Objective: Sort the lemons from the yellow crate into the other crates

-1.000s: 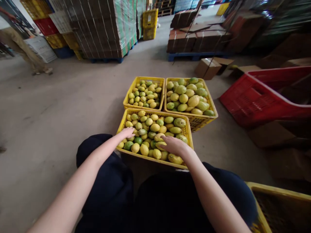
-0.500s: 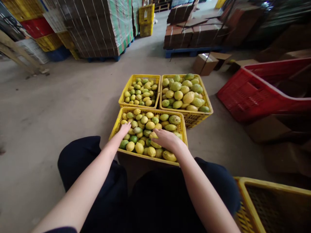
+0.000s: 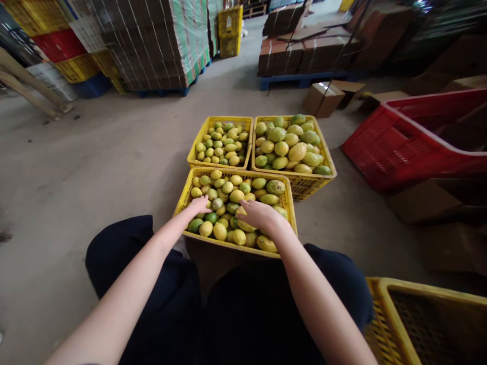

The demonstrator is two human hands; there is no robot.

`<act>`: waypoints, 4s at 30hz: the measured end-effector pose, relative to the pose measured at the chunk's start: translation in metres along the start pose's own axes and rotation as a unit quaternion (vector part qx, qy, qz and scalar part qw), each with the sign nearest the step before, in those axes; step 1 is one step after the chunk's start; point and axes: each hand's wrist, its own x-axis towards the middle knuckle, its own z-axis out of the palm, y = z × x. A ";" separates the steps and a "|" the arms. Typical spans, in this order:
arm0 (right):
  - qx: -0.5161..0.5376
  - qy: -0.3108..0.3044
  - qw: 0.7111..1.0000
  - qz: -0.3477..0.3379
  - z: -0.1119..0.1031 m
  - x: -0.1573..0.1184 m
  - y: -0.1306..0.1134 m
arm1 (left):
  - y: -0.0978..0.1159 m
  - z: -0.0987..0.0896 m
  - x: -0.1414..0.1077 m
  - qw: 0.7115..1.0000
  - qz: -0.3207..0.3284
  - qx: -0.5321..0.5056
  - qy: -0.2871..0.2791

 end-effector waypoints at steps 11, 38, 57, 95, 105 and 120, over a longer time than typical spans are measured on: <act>0.024 0.084 0.996 -0.022 0.009 0.007 -0.005 | -0.014 -0.045 -0.031 0.957 -0.029 -0.287 0.007; 0.856 0.153 0.483 0.102 -0.015 0.016 0.018 | 0.054 0.009 -0.036 0.990 0.025 -0.137 0.010; 0.898 0.154 0.402 0.089 -0.019 0.014 0.022 | -0.054 0.015 -0.022 0.997 0.011 -0.045 -0.054; 0.838 0.129 0.531 0.011 -0.012 0.013 -0.013 | 0.040 -0.135 -0.103 0.762 0.105 -0.639 0.000; 0.801 0.349 0.485 -0.040 0.001 0.015 0.004 | 0.096 -0.099 -0.091 0.695 0.133 -0.693 0.139; 0.860 0.259 0.439 0.036 -0.013 0.016 -0.015 | 0.096 -0.110 -0.076 0.323 -0.054 -0.943 0.050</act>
